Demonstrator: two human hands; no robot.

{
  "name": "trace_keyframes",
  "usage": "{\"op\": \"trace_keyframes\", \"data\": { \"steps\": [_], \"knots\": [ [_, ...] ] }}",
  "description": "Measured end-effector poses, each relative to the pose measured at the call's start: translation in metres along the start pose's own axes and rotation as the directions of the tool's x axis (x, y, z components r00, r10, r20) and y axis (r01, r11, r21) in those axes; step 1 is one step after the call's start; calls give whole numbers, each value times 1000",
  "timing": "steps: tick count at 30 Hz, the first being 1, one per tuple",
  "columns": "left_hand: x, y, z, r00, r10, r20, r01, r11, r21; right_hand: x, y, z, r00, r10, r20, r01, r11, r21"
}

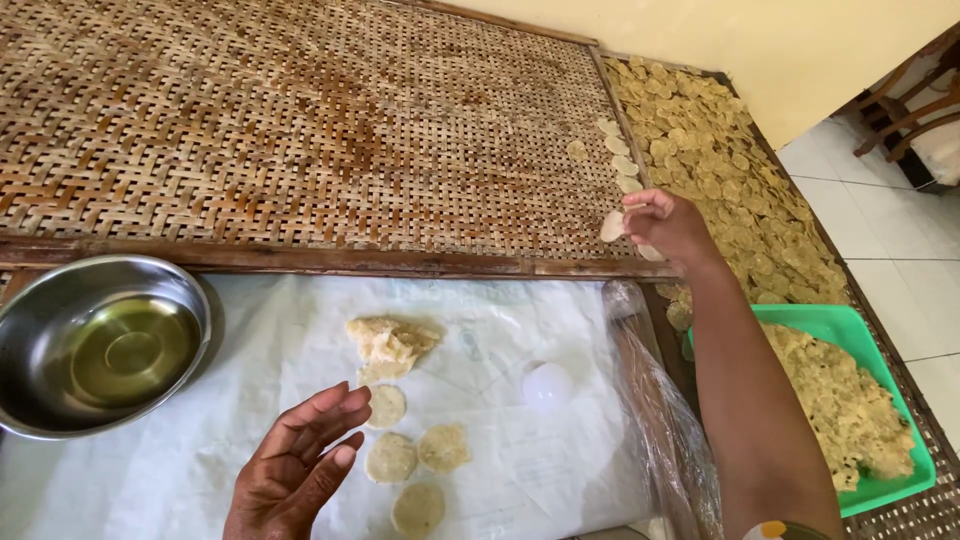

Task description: Rolling out dough and cutting it into small circular pieces to be placed on a woven tray for drying.

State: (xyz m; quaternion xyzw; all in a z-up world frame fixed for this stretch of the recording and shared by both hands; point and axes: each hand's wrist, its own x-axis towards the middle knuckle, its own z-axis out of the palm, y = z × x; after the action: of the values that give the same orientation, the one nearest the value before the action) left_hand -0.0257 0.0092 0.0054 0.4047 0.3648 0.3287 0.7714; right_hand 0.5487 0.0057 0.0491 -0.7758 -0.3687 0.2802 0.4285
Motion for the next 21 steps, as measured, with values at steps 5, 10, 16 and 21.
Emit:
{"op": "trace_keyframes", "data": {
  "steps": [5, 10, 16, 21],
  "knots": [
    [1, -5, -2, 1000, 10, 11, -10, 1000, 13, -11, -4, 12, 989, 120, -91, -141, 948, -285],
    [2, -3, -1, 1000, -27, 1, 27, 1000, 11, 16, 50, -9, 994, 82, -73, -103, 919, -380],
    [1, -3, 0, 1000, -20, 17, 20, 1000, 11, 18, 61, -17, 988, 47, -144, -106, 892, -439],
    [1, -7, -3, 999, 0, 48, 0, 1000, 6, 20, 70, -20, 990, -74, -122, -13, 803, -596]
  ]
}}
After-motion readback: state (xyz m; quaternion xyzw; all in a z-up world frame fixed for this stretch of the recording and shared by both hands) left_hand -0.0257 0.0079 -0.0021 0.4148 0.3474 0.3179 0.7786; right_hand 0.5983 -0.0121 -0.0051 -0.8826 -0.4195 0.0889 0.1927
